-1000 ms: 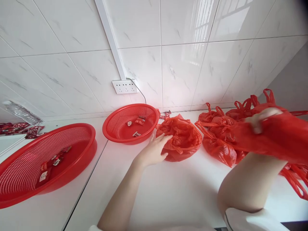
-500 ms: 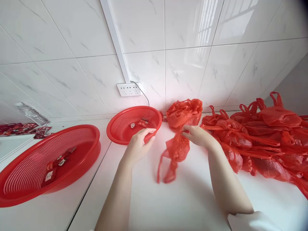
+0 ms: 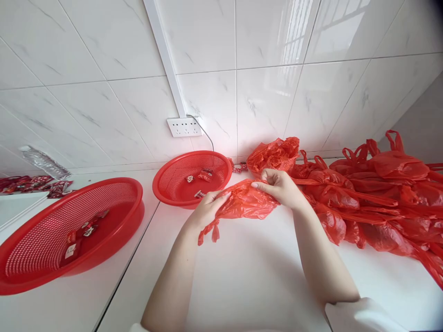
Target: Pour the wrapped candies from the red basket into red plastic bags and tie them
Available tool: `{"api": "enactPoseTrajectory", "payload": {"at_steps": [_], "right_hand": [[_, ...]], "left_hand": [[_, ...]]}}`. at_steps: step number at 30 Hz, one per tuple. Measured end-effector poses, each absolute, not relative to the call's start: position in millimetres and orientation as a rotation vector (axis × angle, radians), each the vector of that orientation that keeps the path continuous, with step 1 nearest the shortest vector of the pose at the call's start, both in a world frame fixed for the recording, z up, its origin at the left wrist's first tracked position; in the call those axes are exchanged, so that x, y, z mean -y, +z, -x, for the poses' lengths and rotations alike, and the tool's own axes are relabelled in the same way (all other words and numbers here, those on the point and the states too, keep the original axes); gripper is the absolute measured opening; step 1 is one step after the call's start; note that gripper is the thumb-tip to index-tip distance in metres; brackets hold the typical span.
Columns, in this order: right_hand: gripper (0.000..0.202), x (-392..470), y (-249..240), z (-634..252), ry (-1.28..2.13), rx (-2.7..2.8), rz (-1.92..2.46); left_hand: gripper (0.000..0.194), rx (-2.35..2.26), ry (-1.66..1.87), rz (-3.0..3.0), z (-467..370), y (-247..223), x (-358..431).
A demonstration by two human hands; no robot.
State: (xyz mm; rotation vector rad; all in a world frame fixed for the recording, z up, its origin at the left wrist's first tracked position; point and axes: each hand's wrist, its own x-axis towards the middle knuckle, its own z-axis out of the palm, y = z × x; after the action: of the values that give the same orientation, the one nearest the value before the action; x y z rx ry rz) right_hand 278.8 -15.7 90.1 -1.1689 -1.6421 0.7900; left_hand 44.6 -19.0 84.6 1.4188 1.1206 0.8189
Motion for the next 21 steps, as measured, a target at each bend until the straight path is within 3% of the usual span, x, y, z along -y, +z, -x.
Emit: {"api": "enactPoseTrajectory", "payload": {"at_steps": [2,7,9,14,17,21], "right_hand": [[0.036,13,88,-284,0.772,1.568,1.226],[0.021,15,92,-286,0.095,1.311,1.385],[0.019,24,96,-277,-0.010,1.315,1.302],[0.020,44,97,-235,0.371,1.812,1.065],[0.028,40,87,-216,0.551,1.875,1.101],[0.021,23,79,-220,0.829,1.700,1.114]], "left_hand": [[0.039,-1.105,0.888,-1.332,-39,86,17],[0.054,-0.877,0.977,-1.065,-38,88,11],[0.056,-0.773,1.097,-1.004,-42,86,9],[0.024,-0.659,1.306,-0.944,-55,80,9],[0.028,-0.724,1.241,-1.067,-61,82,16],[0.036,-1.007,1.258,-1.255,-58,91,20]]}}
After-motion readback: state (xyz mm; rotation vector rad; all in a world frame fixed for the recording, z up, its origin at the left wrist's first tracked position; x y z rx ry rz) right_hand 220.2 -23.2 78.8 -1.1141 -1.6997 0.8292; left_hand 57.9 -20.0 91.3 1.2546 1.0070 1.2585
